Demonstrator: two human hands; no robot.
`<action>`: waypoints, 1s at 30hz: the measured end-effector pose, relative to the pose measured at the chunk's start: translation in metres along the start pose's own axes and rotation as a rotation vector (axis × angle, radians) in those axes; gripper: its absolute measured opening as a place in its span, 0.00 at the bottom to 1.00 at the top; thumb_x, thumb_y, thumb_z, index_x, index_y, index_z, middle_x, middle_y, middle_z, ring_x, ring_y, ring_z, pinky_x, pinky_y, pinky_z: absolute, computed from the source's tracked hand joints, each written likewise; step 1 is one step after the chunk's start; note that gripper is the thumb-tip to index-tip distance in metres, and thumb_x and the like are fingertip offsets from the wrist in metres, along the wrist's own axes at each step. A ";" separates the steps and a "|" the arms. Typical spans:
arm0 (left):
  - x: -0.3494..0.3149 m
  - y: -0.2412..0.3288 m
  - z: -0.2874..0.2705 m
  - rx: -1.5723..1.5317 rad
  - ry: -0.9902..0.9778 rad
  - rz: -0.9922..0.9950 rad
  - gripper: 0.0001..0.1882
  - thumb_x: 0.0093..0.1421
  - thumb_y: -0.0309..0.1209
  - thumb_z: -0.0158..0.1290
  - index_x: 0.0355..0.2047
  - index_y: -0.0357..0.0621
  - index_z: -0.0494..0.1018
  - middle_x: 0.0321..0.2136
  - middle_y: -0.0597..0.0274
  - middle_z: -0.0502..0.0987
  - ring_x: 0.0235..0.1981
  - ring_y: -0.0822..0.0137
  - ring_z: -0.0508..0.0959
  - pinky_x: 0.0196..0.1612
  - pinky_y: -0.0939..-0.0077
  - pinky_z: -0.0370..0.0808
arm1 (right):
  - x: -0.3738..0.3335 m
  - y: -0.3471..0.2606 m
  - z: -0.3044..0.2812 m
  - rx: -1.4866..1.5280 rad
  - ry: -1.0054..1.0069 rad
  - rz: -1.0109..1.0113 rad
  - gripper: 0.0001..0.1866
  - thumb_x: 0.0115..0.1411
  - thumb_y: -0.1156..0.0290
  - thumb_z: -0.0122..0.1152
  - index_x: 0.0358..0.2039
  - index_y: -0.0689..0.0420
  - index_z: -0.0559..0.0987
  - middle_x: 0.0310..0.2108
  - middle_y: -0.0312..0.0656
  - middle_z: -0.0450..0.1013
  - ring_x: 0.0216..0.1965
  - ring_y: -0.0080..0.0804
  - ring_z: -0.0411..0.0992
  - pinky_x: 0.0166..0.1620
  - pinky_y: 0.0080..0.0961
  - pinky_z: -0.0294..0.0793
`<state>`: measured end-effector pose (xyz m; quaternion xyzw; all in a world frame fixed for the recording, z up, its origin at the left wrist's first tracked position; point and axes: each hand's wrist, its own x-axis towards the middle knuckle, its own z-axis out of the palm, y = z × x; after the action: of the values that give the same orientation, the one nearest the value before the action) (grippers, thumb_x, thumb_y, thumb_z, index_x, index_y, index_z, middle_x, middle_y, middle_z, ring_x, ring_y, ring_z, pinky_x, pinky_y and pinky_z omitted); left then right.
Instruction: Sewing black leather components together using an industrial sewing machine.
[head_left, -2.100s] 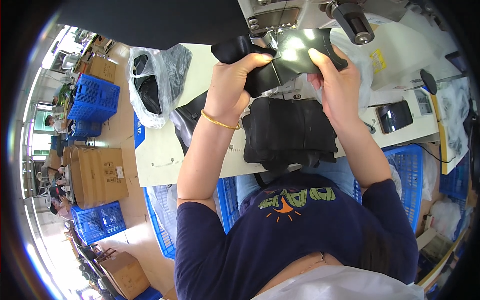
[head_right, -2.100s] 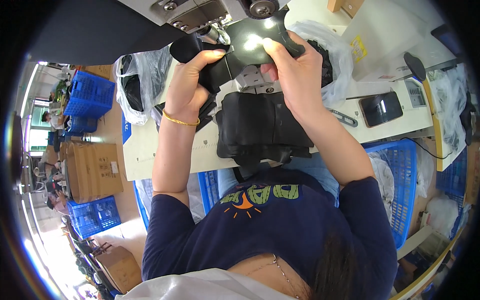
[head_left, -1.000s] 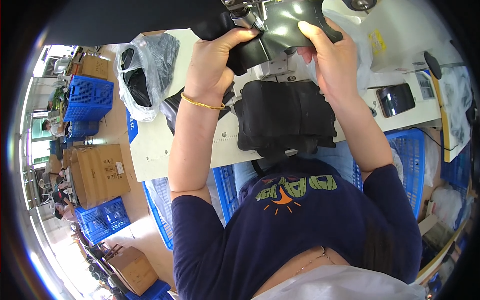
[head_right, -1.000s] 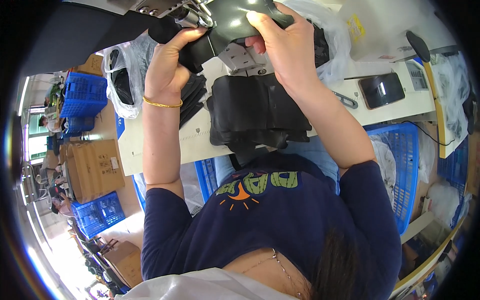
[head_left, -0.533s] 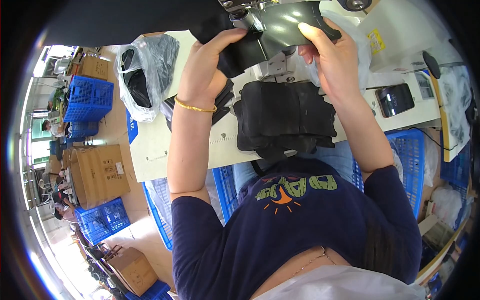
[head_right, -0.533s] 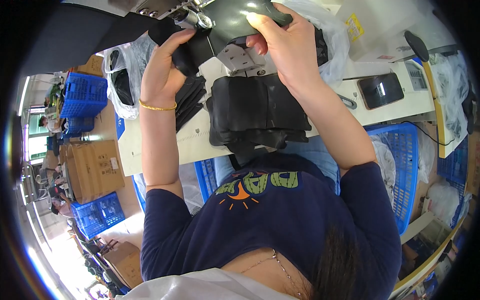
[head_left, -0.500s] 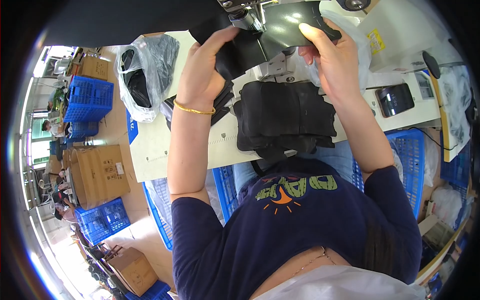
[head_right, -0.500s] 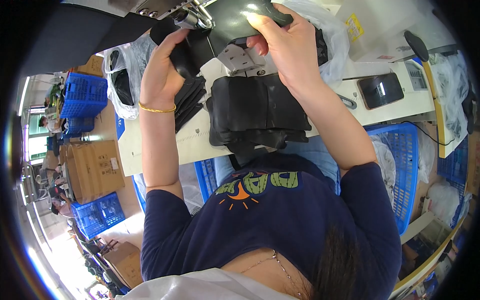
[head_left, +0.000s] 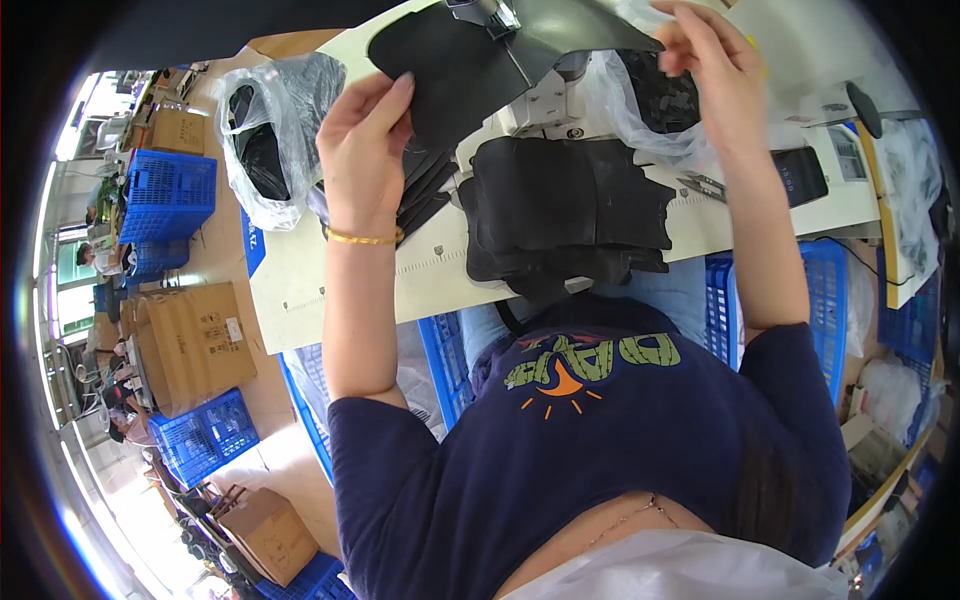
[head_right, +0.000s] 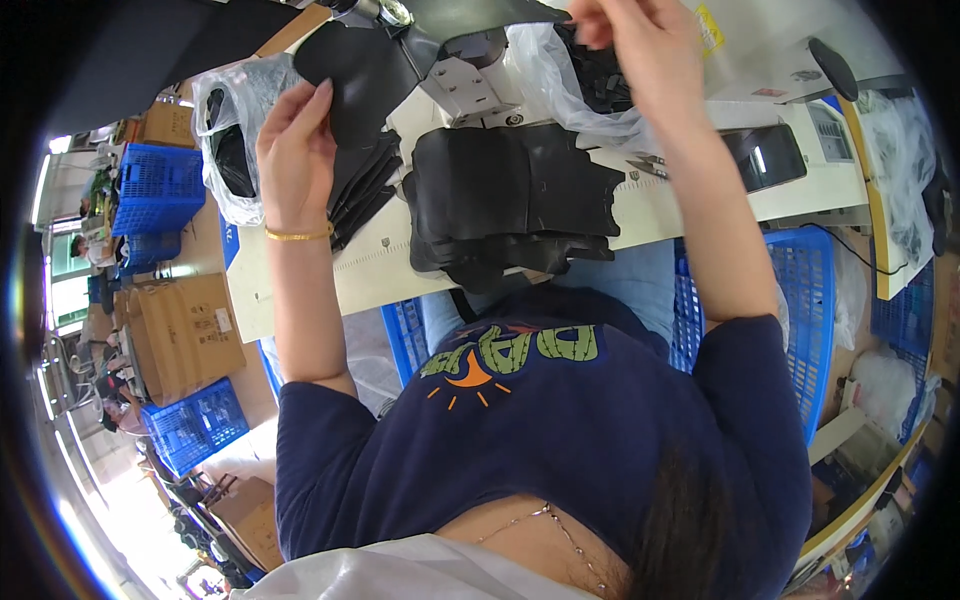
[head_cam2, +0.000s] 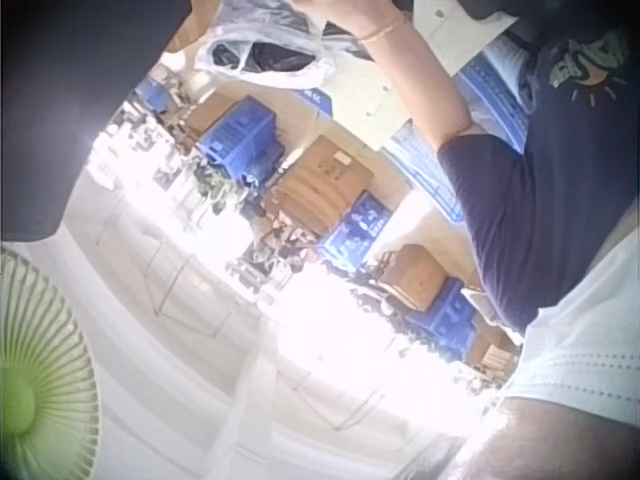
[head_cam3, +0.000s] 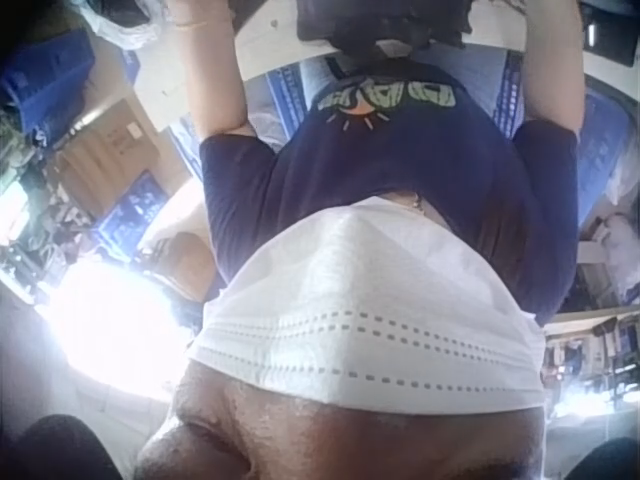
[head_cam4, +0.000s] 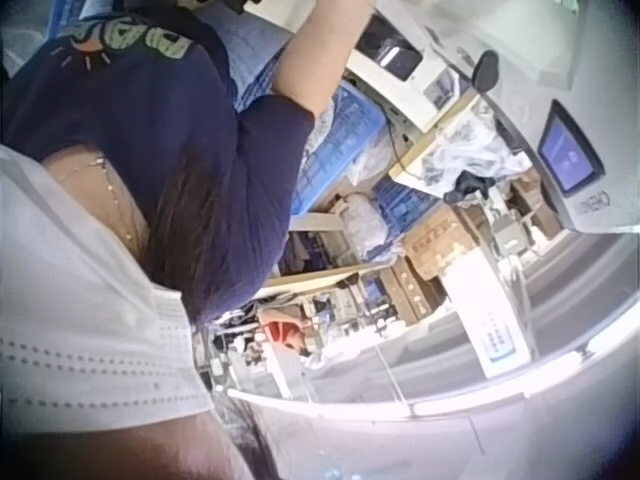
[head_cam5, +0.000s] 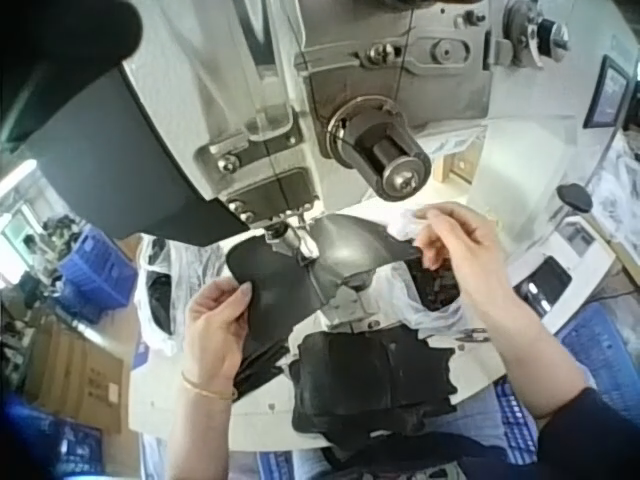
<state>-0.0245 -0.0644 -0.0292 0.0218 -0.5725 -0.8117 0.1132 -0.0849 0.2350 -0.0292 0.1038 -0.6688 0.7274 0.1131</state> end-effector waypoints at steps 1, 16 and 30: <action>-0.003 -0.004 -0.020 0.031 -0.025 -0.030 0.10 0.58 0.20 0.54 0.40 0.31 0.74 0.36 0.51 0.78 0.33 0.67 0.78 0.38 0.79 0.77 | 0.005 0.015 -0.018 -0.099 -0.026 -0.033 0.12 0.61 0.68 0.55 0.39 0.61 0.79 0.27 0.35 0.74 0.25 0.18 0.67 0.31 0.16 0.66; 0.018 -0.002 0.041 -0.112 -0.085 -0.036 0.13 0.58 0.22 0.53 0.42 0.28 0.70 0.40 0.49 0.76 0.39 0.58 0.79 0.46 0.65 0.78 | -0.017 0.041 -0.024 -0.242 -0.213 0.103 0.11 0.61 0.67 0.53 0.38 0.61 0.79 0.28 0.35 0.76 0.28 0.17 0.69 0.34 0.16 0.69; -0.066 -0.010 -0.089 1.710 0.642 0.565 0.27 0.48 0.30 0.61 0.48 0.30 0.67 0.43 0.39 0.69 0.51 0.46 0.66 0.55 0.58 0.63 | -0.006 0.077 -0.036 -1.065 -0.244 -0.130 0.09 0.54 0.70 0.60 0.35 0.59 0.77 0.30 0.43 0.74 0.29 0.40 0.71 0.35 0.30 0.70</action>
<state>0.0533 -0.1298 -0.0755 0.1796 -0.8975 -0.0166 0.4025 -0.1028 0.2644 -0.1068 0.1566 -0.9450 0.2626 0.1163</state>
